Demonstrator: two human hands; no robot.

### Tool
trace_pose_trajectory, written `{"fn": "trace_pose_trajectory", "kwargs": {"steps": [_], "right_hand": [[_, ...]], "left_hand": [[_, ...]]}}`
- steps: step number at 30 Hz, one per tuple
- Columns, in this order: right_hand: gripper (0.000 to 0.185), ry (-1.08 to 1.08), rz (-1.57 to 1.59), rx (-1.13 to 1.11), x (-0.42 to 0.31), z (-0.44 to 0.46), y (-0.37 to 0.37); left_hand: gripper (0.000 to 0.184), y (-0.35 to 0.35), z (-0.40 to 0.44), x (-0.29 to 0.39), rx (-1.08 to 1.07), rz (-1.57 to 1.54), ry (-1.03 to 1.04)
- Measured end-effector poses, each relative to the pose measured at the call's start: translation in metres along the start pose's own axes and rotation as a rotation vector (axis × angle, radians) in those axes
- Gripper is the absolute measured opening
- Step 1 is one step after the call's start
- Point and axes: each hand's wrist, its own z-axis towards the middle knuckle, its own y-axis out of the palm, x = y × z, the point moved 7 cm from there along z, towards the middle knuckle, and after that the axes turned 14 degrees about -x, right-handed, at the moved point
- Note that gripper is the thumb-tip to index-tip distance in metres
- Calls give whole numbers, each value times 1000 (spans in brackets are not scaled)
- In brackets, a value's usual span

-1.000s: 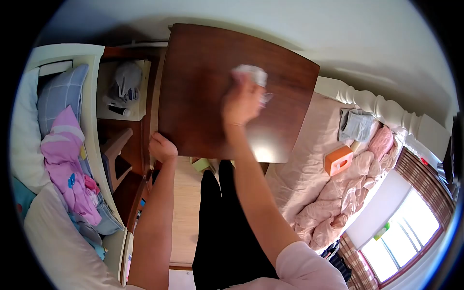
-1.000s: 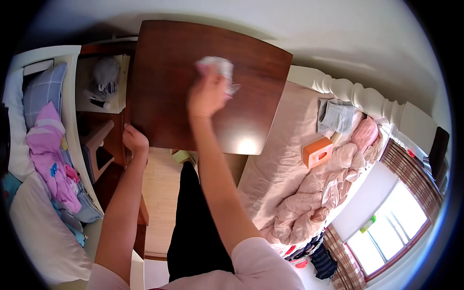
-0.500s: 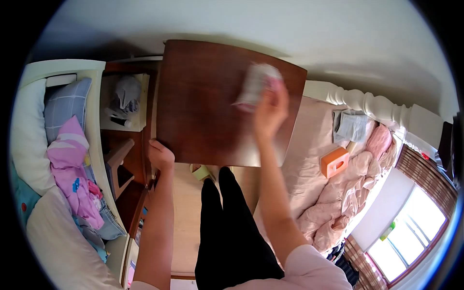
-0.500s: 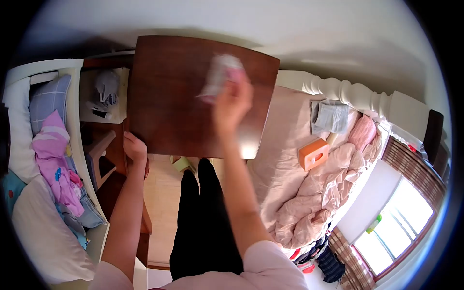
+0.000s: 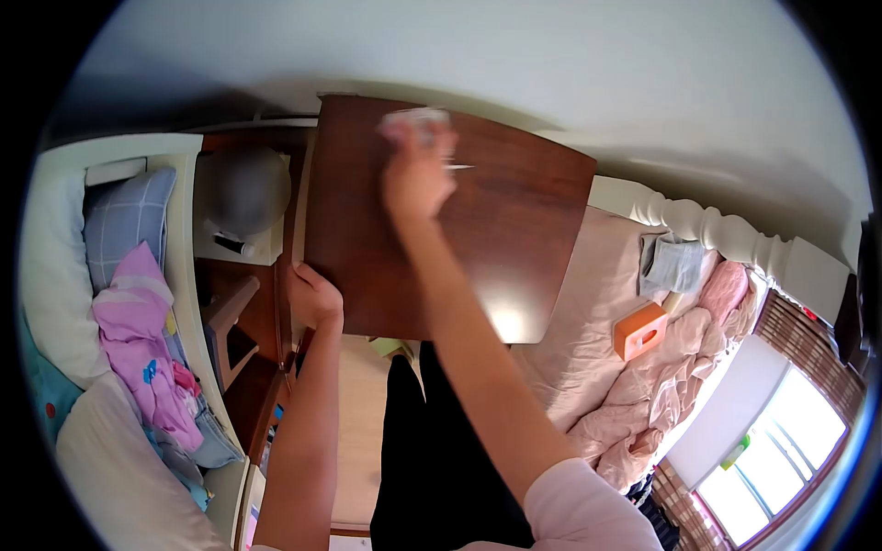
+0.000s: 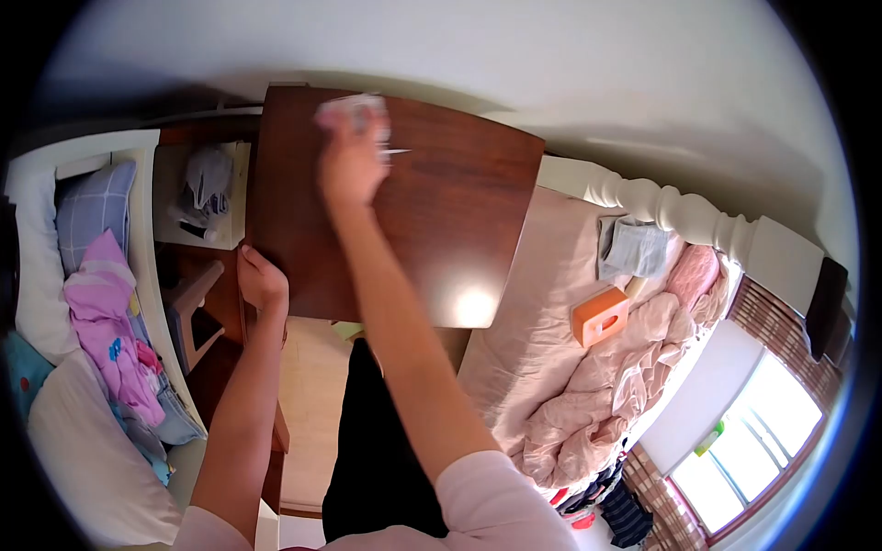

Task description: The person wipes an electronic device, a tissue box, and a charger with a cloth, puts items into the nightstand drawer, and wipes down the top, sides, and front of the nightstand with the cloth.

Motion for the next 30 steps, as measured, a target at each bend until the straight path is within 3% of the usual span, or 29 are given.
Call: {"fn": "trace_pose_trajectory", "kwargs": {"steps": [5,9,11,12,13,14,19,21,24,27,30], "right_hand": [[30,-381,466,-270,-114,-31,74],[22,-433,724,-122,-96,-24,21],[26,101,1049,-451,-38,-20,-4],[28,-124,858,-81,-6,-18,-40],[27,-2,902,-37,20,-21,-80],[27,-45,732,148,57,-23,-104],[30,208,203,363,212,-19,-183],[32,459,22,256,231,-5,-169],[29,478,-293,361,189,15,-123],[29,-9,-197,281,111,37,-61],[40,-274,-158,76,16,45,-7]], "left_hand": [[57,5,5,-7,-39,81,-64],[61,3,3,-6,-21,131,-89],[62,5,1,-7,-38,118,-83],[62,4,0,-2,-46,110,-78],[63,2,0,1,-51,104,-73],[63,0,0,0,-41,107,-53],[59,8,7,-6,21,141,47],[58,3,3,-2,37,127,24],[57,2,1,3,29,124,0],[56,1,2,4,49,126,4],[54,4,4,0,28,124,10]]}}
